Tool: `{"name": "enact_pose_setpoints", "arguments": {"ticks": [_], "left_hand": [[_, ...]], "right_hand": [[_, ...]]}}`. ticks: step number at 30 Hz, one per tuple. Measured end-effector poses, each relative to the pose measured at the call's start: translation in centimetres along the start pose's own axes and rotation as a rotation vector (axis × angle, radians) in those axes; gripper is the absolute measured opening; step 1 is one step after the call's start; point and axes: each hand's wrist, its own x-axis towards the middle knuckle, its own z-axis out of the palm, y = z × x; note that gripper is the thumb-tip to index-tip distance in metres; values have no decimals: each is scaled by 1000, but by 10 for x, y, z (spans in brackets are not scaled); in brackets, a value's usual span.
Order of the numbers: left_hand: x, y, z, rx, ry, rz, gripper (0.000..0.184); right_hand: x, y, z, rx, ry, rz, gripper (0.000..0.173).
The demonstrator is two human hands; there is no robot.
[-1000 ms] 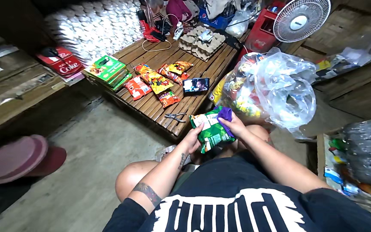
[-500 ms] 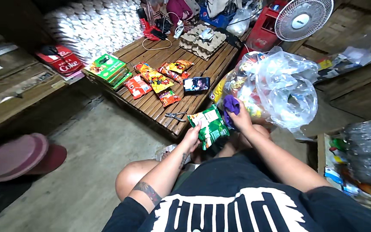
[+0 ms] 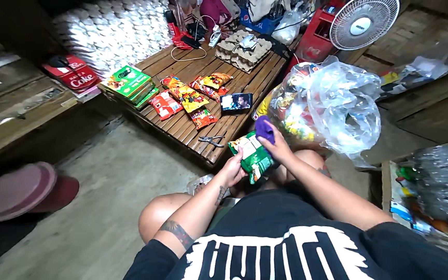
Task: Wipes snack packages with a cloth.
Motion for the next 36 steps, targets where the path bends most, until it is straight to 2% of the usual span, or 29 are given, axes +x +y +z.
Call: {"name": "enact_pose_setpoints", "arguments": {"ticks": [2, 5, 7, 9, 12, 15, 17, 20, 22, 23, 25, 28, 30, 32, 34, 36], "left_hand": [[-2, 3, 1, -26, -33, 46, 61], [-4, 8, 0, -70, -101, 112, 60], [-4, 9, -3, -64, -97, 124, 59], [-3, 7, -6, -65, -82, 120, 59], [0, 1, -10, -131, -70, 123, 58], [2, 2, -13, -203, -27, 151, 57], [3, 5, -16, -212, 10, 176, 56], [7, 3, -26, -156, 32, 162, 55], [5, 0, -25, -94, 51, 124, 54], [4, -1, -22, -62, 61, 104, 54], [0, 2, -13, 23, 105, 78, 57], [-5, 16, -2, 289, 238, 113, 53], [-13, 30, 0, 573, 338, 258, 49], [-32, 47, 10, 833, 405, 541, 50], [-72, 70, 45, 1092, 254, 970, 34], [-129, 93, 103, 1313, -35, 1267, 26]], "right_hand": [[3, 4, -11, 307, -7, 229, 70], [-8, 10, -25, 734, -218, 442, 42], [-17, 19, -26, 944, -327, 487, 39], [-25, 24, -21, 1043, -355, 461, 32], [-28, 23, -14, 1101, -301, 469, 34], [-24, 11, -18, 1232, -60, 572, 40], [-21, 16, -24, 1321, 42, 539, 44], [-24, 20, -28, 1342, -63, 424, 47], [-34, 16, -21, 1276, -189, 388, 38], [-39, 13, -14, 1211, -224, 399, 40], [-46, 13, 0, 1133, -189, 446, 62], [-51, 19, 9, 1120, -95, 484, 65], [-53, 22, 7, 1102, -70, 482, 64], [-55, 24, 7, 1106, -72, 462, 64], [-58, 23, 8, 1120, -81, 465, 62], [-60, 22, 9, 1117, -87, 500, 62]]}}
